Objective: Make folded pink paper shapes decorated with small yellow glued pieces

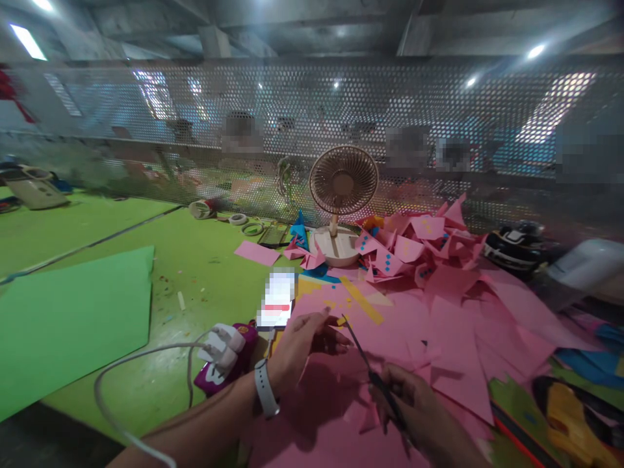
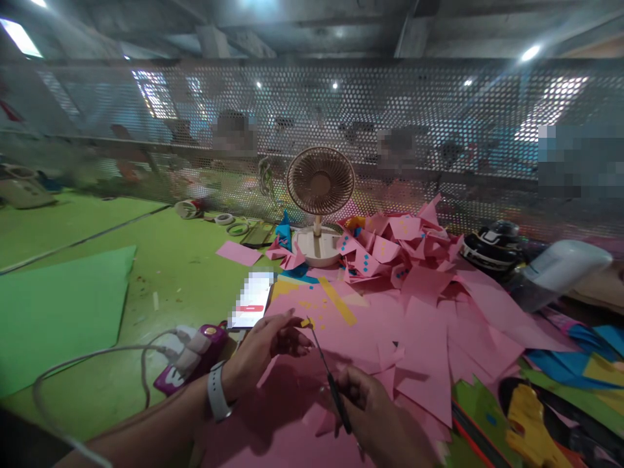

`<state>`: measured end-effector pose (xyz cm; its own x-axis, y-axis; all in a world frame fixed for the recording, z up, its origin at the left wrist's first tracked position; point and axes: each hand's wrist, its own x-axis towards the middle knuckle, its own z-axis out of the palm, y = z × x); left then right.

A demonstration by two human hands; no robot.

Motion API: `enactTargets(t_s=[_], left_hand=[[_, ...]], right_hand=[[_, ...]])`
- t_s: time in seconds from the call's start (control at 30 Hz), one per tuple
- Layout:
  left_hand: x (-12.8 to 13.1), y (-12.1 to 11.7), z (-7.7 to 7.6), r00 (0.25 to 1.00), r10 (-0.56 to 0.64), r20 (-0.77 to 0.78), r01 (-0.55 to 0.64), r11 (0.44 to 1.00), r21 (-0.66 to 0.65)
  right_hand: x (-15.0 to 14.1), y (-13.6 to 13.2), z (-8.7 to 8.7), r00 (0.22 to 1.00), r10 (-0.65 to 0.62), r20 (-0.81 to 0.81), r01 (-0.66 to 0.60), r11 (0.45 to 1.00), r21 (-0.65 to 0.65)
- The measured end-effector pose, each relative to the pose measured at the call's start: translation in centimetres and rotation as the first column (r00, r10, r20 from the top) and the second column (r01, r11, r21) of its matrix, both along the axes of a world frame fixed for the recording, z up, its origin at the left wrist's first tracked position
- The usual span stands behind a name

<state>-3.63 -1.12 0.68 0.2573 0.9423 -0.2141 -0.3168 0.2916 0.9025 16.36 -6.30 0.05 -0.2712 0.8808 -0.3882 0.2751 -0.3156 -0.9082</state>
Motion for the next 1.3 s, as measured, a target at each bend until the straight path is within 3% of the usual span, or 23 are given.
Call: enactTargets(t_s=[0.4, 0.7, 0.87, 1.3], left_hand=[[0.0, 0.2, -0.4, 0.995, -0.067, -0.076, 0.076, 0.990, 0.117], [-0.1, 0.3, -0.6, 0.996, -0.066, -0.068, 0.075, 0.985, 0.154], [-0.1, 0.4, -0.6, 0.996, -0.065, -0.067, 0.075, 0.984, 0.161], [0.0, 0.3, -0.2, 0.995, -0.062, -0.081, 0.074, 0.986, 0.152]], right_hand=[[-0.2, 0.4, -3.5, 0.999, -0.036, -0.012, 0.037, 0.998, 0.047], [-0.5, 0.1, -2.0, 0.999, -0.001, -0.037, 0.002, 1.000, 0.018], [-0.5, 0.3, -2.8, 0.997, -0.027, -0.076, 0.033, 0.997, 0.073], [-0.2, 0.5, -3.7, 0.995, -0.049, -0.081, 0.053, 0.997, 0.052]])
